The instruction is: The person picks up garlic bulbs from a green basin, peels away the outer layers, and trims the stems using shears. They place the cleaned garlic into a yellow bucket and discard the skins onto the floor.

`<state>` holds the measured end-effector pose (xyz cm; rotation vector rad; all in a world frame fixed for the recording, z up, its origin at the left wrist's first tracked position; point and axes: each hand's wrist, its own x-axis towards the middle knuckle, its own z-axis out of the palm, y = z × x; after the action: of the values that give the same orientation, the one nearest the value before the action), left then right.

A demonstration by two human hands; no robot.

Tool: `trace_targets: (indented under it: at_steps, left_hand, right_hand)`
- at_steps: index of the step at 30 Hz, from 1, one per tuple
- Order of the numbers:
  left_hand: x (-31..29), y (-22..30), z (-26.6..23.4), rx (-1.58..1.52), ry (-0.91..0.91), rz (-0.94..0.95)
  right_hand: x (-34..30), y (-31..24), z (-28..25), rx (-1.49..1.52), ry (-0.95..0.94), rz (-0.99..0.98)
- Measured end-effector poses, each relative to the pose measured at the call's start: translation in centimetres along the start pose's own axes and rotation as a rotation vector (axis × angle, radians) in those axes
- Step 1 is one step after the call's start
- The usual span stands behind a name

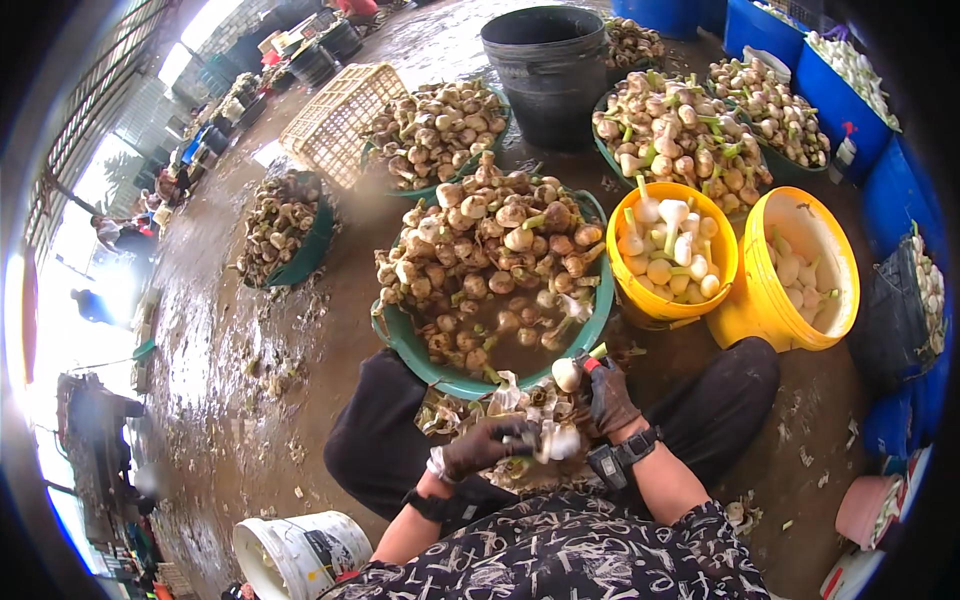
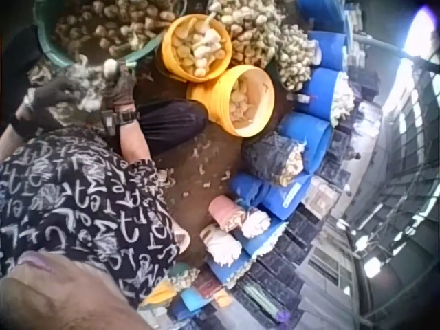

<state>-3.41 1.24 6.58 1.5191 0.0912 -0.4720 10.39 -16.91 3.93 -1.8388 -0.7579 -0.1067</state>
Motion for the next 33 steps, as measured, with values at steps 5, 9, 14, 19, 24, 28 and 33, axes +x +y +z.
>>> trace_targets:
  at_steps: [5, 9, 14, 19, 24, 28, 33]
  left_hand:
    - [-0.5, -0.5, -0.4, 0.902, -0.163, -0.340]
    - [1.6, -0.6, -1.2, 0.625, 0.308, -0.108]
    - [4.7, 0.1, -1.2, 0.363, 0.581, 0.201]
    - [4.8, 1.6, -0.8, 0.659, 0.509, 0.387]
    - [4.2, 1.3, 0.6, 0.682, 0.539, 0.365]
    - [2.5, -0.7, 1.2, 0.866, 0.489, 0.275]
    - [0.0, -2.0, 0.3, 1.073, 0.082, -0.209]
  right_hand:
    - [-0.3, 2.1, -0.3, 0.499, -0.273, 0.678]
    - [0.4, 2.5, 1.5, 0.870, -0.104, 0.822]
    - [0.6, 1.3, 1.6, 0.690, -0.270, 0.665]
    - [0.5, 1.2, 1.2, 0.423, -0.340, 0.420]
    - [0.4, 1.2, 1.2, 0.436, -0.318, 0.433]
    - [-0.2, 1.3, 1.6, 0.742, -0.179, 0.610]
    - [0.0, 2.6, 0.1, 0.774, -0.068, 0.859]
